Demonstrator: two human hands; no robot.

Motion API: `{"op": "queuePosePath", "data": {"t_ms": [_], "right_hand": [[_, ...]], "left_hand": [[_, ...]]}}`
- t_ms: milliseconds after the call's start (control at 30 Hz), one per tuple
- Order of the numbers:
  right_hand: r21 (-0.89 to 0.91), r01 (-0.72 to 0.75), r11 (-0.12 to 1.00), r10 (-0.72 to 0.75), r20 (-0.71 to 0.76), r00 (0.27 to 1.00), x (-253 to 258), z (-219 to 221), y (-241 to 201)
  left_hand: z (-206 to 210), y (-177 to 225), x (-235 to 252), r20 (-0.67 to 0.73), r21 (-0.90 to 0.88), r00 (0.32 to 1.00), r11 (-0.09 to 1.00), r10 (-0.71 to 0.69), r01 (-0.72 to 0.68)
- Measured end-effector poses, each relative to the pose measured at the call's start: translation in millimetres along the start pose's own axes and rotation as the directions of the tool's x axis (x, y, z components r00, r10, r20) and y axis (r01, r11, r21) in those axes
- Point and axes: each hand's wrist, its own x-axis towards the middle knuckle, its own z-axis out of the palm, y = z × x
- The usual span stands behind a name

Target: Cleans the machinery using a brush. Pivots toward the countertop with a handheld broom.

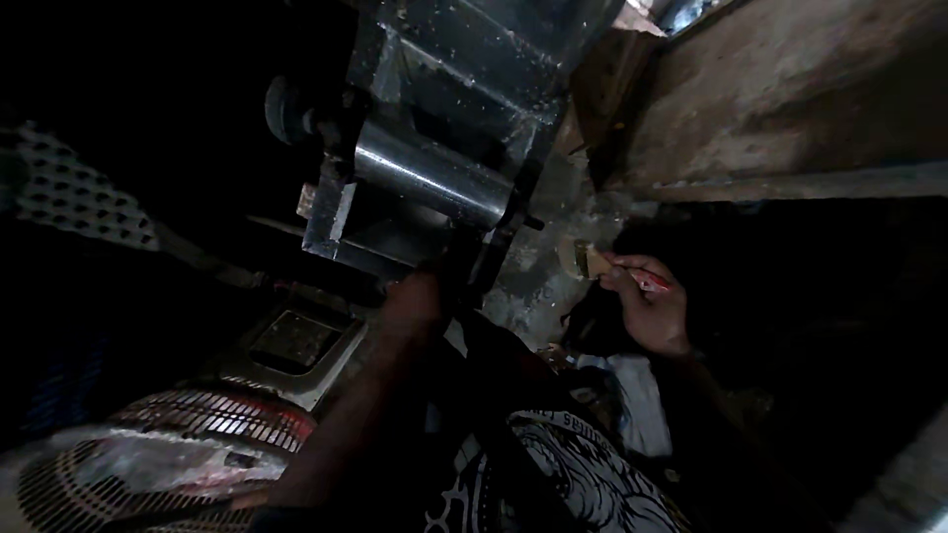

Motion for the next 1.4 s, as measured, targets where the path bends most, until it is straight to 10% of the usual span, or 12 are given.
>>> {"op": "queuePosePath", "data": {"t_ms": [233, 333, 467, 667, 933, 1167, 1300, 1400], "right_hand": [[-0.168, 0.099, 0.981, -0.081, 0.108, 0.991, 2, -2, 1], [-0.252, 0.098, 0.963, -0.057, 0.165, 0.985, 5, 1, -8], [-0.325, 0.057, 0.944, 0.014, 0.213, 0.977, 11, 7, -22], [-0.519, -0.061, 0.852, 0.171, 0.167, 0.971, 19, 41, -65], [-0.677, 0.206, 0.707, 0.048, 0.337, 0.94, 41, 53, -74], [-0.678, 0.217, 0.702, 0.086, 0.383, 0.92, 41, 46, -60], [-0.696, 0.169, 0.698, 0.13, 0.355, 0.926, 38, 52, -63], [-0.69, 0.164, 0.705, 0.155, 0.375, 0.914, 35, 54, -65]], "left_hand": [[-73, -43, -83, 0.069, 0.081, 0.983, 0.983, -0.172, 0.166], [-59, -49, -60, -0.083, -0.036, 0.985, 0.988, -0.154, 0.152], [-24, -33, -50, 0.145, -0.105, 0.988, 0.994, 0.054, -0.039], [-35, -60, -46, 0.03, -0.216, 0.998, 0.974, -0.06, 0.065], [-27, -23, 63, 0.111, -0.51, 0.994, 0.859, 0.012, 0.047], [-39, -33, 59, 0.192, -0.511, 0.981, 0.857, 0.039, 0.066], [-31, -71, 62, 0.035, -0.498, 0.936, 0.818, 0.35, -0.287], [-43, -94, 40, 0.117, -0.446, 0.936, 0.859, 0.333, -0.249]]}}
